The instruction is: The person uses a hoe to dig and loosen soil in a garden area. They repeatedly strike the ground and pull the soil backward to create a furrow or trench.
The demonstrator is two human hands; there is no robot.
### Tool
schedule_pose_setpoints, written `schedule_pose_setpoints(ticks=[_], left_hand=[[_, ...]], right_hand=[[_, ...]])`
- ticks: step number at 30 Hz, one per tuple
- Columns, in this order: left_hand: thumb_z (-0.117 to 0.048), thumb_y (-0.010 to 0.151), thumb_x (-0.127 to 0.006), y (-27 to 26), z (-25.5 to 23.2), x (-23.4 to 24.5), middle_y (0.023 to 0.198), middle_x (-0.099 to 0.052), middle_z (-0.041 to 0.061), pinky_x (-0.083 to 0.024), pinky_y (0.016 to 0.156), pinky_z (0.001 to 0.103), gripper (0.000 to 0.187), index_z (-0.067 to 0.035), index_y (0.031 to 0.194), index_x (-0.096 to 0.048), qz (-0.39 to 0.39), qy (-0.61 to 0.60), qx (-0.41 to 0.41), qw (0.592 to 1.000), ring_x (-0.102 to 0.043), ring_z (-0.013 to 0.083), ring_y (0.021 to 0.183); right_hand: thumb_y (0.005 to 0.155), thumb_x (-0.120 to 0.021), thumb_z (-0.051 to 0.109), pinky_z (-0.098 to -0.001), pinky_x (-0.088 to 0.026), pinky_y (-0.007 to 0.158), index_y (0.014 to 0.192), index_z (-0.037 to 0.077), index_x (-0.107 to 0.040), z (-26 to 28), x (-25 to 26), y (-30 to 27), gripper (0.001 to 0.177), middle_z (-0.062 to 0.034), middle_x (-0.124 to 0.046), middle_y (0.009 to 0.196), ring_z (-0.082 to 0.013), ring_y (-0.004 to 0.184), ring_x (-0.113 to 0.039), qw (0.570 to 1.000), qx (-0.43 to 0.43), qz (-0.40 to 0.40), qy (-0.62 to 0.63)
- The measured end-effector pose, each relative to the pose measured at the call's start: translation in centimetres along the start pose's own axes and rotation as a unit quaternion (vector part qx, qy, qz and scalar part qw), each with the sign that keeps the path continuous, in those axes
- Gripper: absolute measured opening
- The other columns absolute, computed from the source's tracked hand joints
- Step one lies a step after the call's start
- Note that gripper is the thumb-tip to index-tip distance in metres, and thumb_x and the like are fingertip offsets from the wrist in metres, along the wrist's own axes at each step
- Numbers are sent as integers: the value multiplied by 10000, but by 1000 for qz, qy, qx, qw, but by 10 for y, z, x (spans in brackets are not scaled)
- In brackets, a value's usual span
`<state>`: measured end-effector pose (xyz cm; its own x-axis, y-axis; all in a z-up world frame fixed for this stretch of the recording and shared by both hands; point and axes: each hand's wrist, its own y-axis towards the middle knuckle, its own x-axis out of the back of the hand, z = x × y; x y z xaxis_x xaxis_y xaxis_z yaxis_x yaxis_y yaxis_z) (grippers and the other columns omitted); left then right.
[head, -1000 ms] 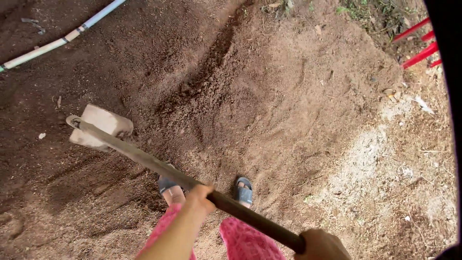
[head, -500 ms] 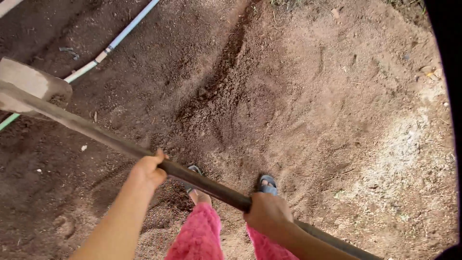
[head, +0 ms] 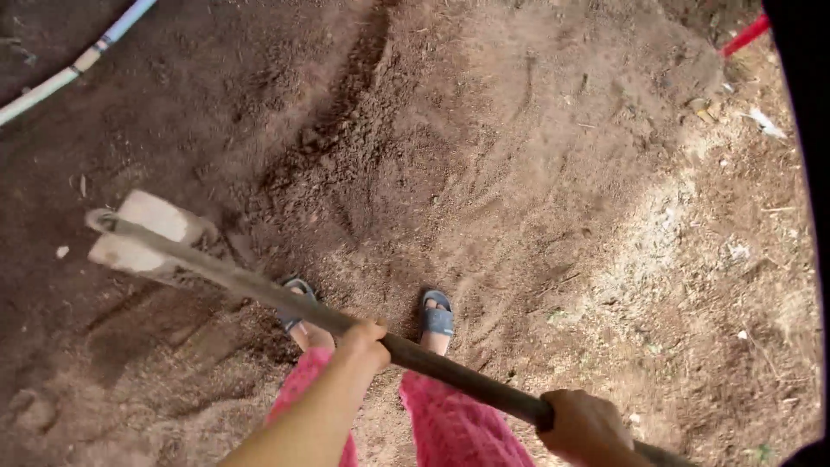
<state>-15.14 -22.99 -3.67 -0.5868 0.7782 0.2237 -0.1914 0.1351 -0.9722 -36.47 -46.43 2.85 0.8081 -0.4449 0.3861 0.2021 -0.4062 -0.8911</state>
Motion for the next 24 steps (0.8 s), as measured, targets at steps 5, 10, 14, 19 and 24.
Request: schedule_pose_setpoints(ticks=[5, 10, 14, 19, 24], left_hand=[[130, 981, -708, 56, -59, -9, 1327, -693, 117, -587, 1129, 503, 471, -117, 1265, -424, -39, -43, -102, 993, -709, 272, 1159], [-146, 1079, -628, -52, -156, 22, 1239, -569, -29, -563, 1155, 298, 201, -220, 1262, -660, -2, 158, -199, 967, -607, 158, 1186], [-25, 1082, -601, -59, -190, 11, 1277, -644, 48, -633, 1162, 405, 432, -80, 1483, -450, 39, -36, -217, 975, -717, 155, 1152], [-36, 1031, -616, 243, -214, -34, 941, -651, 5, -631, 848, 448, 207, -232, 975, -648, 136, 49, -133, 981, -640, 170, 817], [-114, 991, -736, 175, -19, -23, 1112, -722, 54, -602, 986, 312, 154, -109, 1138, -691, 77, 481, -262, 833, -711, 216, 1039]], right_hand=[[921, -583, 442, -279, -589, 772, 962, 472, -750, 49, 15, 6, 175, 169, -774, 876, -98, 845, -730, 996, 48, -64, -33], [1030, -643, 314, -188, -579, 516, 1156, 280, -686, 143, 62, -31, 137, 106, -646, 781, -66, 651, -640, 978, 192, -67, 49], [1013, -668, 278, -238, -604, 766, 1216, 283, -685, 161, 95, -43, 203, 72, -702, 893, -85, 796, -659, 964, 252, -57, 56], [1057, -611, 196, -153, -566, 473, 1221, 254, -684, 110, 73, -26, 189, 76, -741, 820, -40, 576, -660, 982, 156, -25, 108], [944, -687, 357, -234, -645, 722, 1039, 381, -755, 6, 35, -16, 119, 120, -767, 818, -73, 757, -740, 997, 52, 5, 58]])
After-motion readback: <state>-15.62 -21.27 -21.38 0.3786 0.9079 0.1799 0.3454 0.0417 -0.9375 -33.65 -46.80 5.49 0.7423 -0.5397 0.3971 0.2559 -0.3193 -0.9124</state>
